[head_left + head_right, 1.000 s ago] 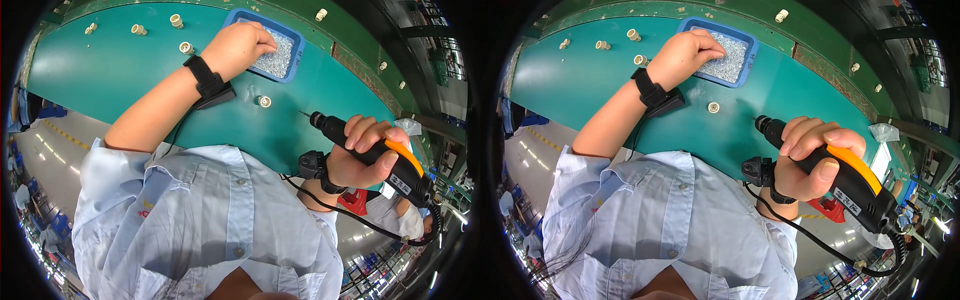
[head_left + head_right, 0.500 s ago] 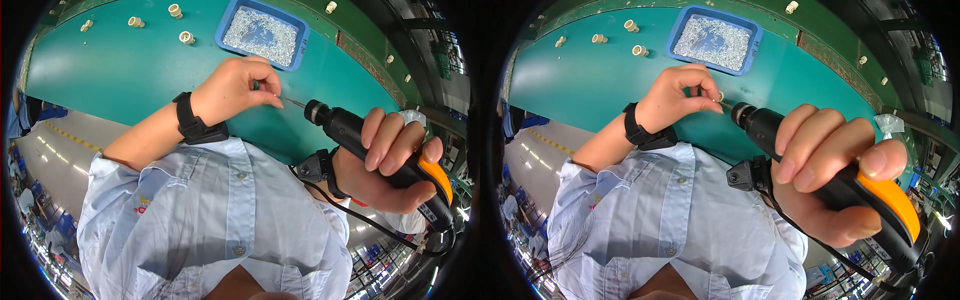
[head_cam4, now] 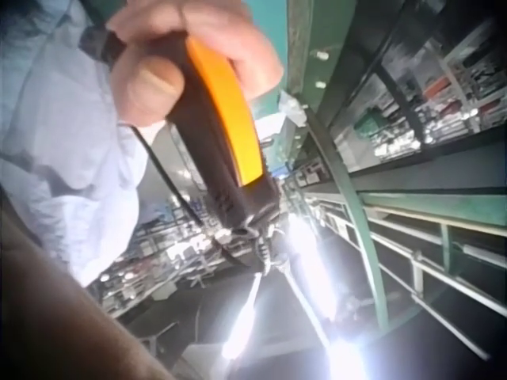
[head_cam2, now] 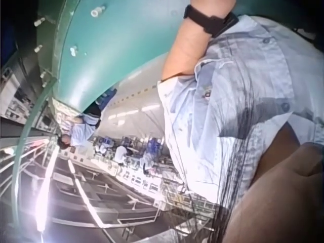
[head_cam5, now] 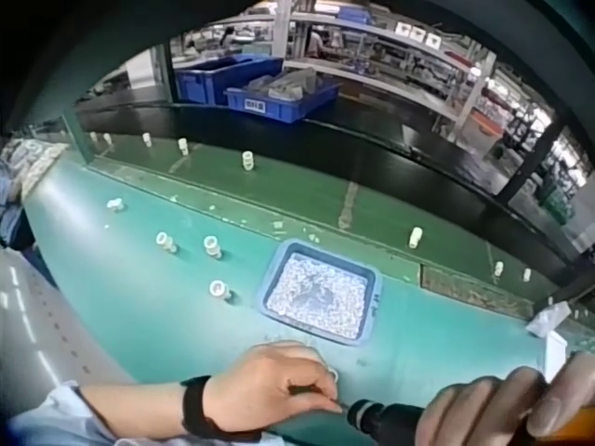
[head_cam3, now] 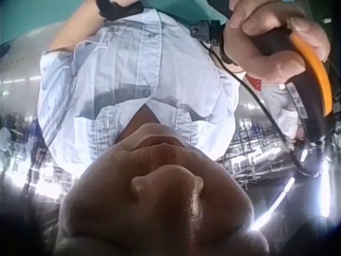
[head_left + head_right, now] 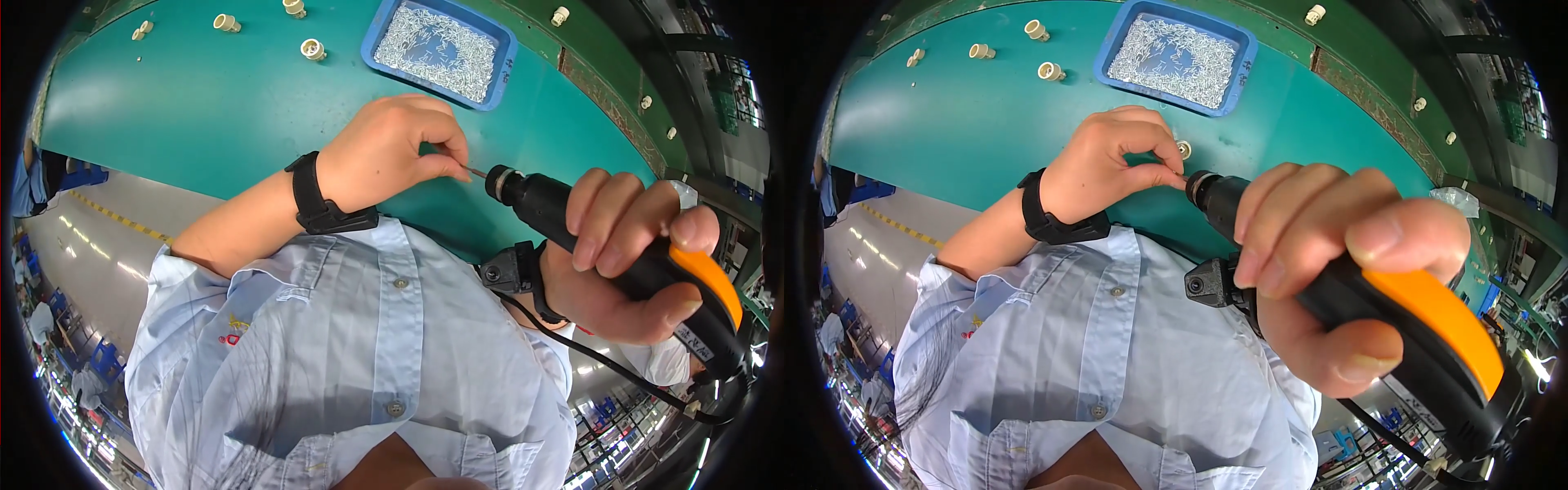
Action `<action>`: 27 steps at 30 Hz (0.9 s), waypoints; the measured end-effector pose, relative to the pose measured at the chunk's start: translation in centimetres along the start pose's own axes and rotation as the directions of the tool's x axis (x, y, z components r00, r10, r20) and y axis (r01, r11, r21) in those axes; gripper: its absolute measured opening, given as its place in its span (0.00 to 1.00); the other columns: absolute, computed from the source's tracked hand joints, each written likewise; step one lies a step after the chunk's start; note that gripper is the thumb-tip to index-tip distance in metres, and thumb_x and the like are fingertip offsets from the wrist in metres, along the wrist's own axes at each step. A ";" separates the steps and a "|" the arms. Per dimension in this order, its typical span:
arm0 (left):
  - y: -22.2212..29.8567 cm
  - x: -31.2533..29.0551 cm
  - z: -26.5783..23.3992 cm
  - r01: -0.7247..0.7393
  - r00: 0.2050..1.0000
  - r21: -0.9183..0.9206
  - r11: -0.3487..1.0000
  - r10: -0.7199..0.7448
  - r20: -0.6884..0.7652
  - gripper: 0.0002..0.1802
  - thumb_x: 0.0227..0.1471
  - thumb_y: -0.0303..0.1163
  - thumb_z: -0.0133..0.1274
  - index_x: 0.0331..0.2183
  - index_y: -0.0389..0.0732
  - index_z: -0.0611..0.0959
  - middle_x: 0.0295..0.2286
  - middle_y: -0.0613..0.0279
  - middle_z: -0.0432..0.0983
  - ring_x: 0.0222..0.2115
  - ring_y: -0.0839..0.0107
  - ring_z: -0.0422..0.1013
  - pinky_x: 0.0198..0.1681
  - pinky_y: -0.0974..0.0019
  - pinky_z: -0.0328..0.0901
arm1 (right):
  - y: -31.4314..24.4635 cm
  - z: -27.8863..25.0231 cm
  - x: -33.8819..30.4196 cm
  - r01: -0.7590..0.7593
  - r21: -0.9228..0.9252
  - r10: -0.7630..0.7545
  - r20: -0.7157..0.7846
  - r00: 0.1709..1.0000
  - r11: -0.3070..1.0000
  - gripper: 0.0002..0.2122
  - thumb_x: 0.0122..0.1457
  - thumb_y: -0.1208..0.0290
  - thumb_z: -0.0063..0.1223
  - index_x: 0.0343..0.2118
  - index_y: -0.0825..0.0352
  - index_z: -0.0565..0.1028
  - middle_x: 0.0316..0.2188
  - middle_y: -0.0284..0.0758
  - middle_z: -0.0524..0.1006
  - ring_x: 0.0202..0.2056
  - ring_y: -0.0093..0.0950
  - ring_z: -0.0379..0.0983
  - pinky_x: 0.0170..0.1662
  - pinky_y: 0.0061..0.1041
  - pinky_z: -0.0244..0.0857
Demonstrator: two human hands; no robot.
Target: Repeatedly assembling small cylindrical components onto a green base using an electric screwdriver on a production line.
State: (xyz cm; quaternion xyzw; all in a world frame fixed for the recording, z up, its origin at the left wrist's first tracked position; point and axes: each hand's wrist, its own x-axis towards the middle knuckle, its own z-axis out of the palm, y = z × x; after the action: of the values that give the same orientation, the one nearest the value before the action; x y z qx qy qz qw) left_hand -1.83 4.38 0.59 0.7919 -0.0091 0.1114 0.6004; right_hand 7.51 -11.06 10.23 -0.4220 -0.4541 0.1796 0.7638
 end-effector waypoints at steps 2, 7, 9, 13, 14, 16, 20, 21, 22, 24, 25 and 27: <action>0.0 -0.1 0.0 -0.016 0.999 0.007 1.000 0.015 0.041 0.05 0.37 0.26 0.61 0.22 0.39 0.80 0.24 0.65 0.74 0.26 0.68 0.70 0.30 0.67 0.64 | 0.2 -0.1 0.2 0.003 -0.007 -0.003 0.007 1.000 1.000 0.19 0.58 0.51 0.42 0.42 0.62 0.65 0.17 0.26 0.63 0.17 0.18 0.59 0.23 0.19 0.52; -0.8 0.1 0.0 -0.081 0.993 -0.127 0.989 0.069 -0.096 0.06 0.36 0.25 0.60 0.20 0.39 0.78 0.28 0.63 0.75 0.30 0.64 0.70 0.34 0.66 0.65 | 0.6 -1.0 0.1 -0.054 -0.036 0.054 0.019 0.998 0.998 0.18 0.59 0.53 0.40 0.41 0.64 0.65 0.16 0.28 0.62 0.15 0.19 0.58 0.22 0.20 0.52; -1.3 0.1 -0.3 -0.094 0.991 -0.045 0.995 0.089 -0.104 0.06 0.36 0.25 0.61 0.20 0.38 0.78 0.30 0.63 0.75 0.31 0.64 0.70 0.35 0.66 0.65 | 1.1 -1.2 -0.3 -0.034 -0.105 0.031 -0.032 0.999 0.994 0.17 0.59 0.54 0.39 0.40 0.65 0.65 0.16 0.29 0.62 0.15 0.20 0.58 0.21 0.21 0.52; -2.1 0.1 -0.1 -0.092 0.991 0.099 0.991 0.100 -0.085 0.08 0.36 0.24 0.61 0.19 0.37 0.76 0.34 0.61 0.75 0.33 0.65 0.71 0.36 0.67 0.65 | 1.8 -0.9 -0.1 0.008 -0.117 -0.020 -0.099 0.995 0.993 0.17 0.59 0.55 0.38 0.40 0.65 0.66 0.16 0.30 0.62 0.15 0.21 0.57 0.21 0.22 0.53; -2.3 0.1 0.2 -0.065 0.995 0.081 0.995 0.070 -0.065 0.08 0.36 0.22 0.61 0.19 0.37 0.76 0.34 0.60 0.76 0.33 0.66 0.71 0.36 0.68 0.65 | 2.0 -0.8 0.0 0.002 -0.119 -0.014 -0.101 0.995 0.993 0.17 0.59 0.55 0.38 0.40 0.65 0.66 0.16 0.30 0.62 0.15 0.21 0.57 0.21 0.22 0.53; -2.5 0.2 0.4 -0.034 0.998 0.058 0.998 0.037 -0.043 0.08 0.35 0.21 0.61 0.19 0.37 0.76 0.34 0.58 0.77 0.33 0.67 0.72 0.35 0.69 0.65 | 2.3 -0.6 0.3 -0.003 -0.137 -0.013 -0.119 0.993 0.991 0.17 0.59 0.55 0.38 0.40 0.65 0.65 0.15 0.31 0.62 0.14 0.22 0.57 0.20 0.23 0.53; -2.7 0.4 0.5 0.125 0.992 -0.056 0.991 -0.125 0.008 0.09 0.36 0.21 0.60 0.19 0.36 0.74 0.32 0.57 0.78 0.31 0.65 0.74 0.33 0.68 0.67 | 3.0 0.0 0.6 -0.041 -0.182 0.009 -0.177 0.984 0.982 0.16 0.59 0.56 0.39 0.40 0.66 0.65 0.15 0.31 0.62 0.14 0.22 0.57 0.20 0.24 0.54; -2.6 0.4 0.6 0.130 0.992 -0.044 0.991 -0.130 0.005 0.09 0.37 0.21 0.60 0.19 0.35 0.74 0.31 0.57 0.78 0.31 0.64 0.74 0.33 0.67 0.67 | 3.2 0.2 0.7 -0.057 -0.200 0.016 -0.201 0.980 0.978 0.16 0.59 0.56 0.39 0.40 0.66 0.65 0.14 0.31 0.62 0.14 0.22 0.57 0.20 0.25 0.54; -2.5 0.5 0.6 0.134 0.991 -0.033 0.990 -0.134 0.004 0.09 0.37 0.21 0.59 0.20 0.35 0.74 0.30 0.57 0.78 0.30 0.63 0.74 0.32 0.67 0.67 | 3.3 0.4 0.8 -0.061 -0.201 0.020 -0.202 0.979 0.978 0.16 0.59 0.56 0.39 0.40 0.66 0.65 0.14 0.31 0.62 0.14 0.22 0.57 0.20 0.25 0.54; -2.3 0.6 0.5 0.141 0.990 -0.024 0.990 -0.141 0.004 0.09 0.37 0.21 0.59 0.20 0.35 0.74 0.29 0.56 0.78 0.30 0.63 0.75 0.32 0.66 0.67 | 3.5 0.7 0.9 -0.130 -0.266 0.060 -0.258 0.964 0.955 0.16 0.59 0.57 0.39 0.39 0.66 0.65 0.14 0.31 0.62 0.14 0.22 0.58 0.20 0.25 0.54; -2.2 0.6 0.5 0.148 0.989 -0.026 0.989 -0.148 0.007 0.09 0.37 0.21 0.59 0.20 0.35 0.74 0.29 0.56 0.78 0.30 0.63 0.74 0.32 0.67 0.67 | 3.6 0.8 1.1 -0.165 -0.297 0.077 -0.287 0.955 0.941 0.15 0.58 0.58 0.39 0.39 0.67 0.64 0.13 0.31 0.62 0.14 0.22 0.58 0.21 0.25 0.55; -2.2 0.7 0.4 0.160 0.987 -0.028 0.987 -0.159 0.011 0.08 0.37 0.21 0.59 0.20 0.34 0.74 0.29 0.56 0.78 0.30 0.62 0.74 0.32 0.67 0.67 | 4.0 0.8 1.2 -0.170 -0.296 0.083 -0.285 0.955 0.940 0.15 0.58 0.58 0.40 0.38 0.67 0.64 0.13 0.31 0.62 0.14 0.23 0.58 0.20 0.25 0.55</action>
State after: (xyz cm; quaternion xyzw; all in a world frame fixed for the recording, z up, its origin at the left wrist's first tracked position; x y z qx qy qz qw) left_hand -0.79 4.68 -1.51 0.7818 0.0502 0.0595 0.6187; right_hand 7.92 -7.52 7.83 -0.5881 -0.3411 0.0946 0.7272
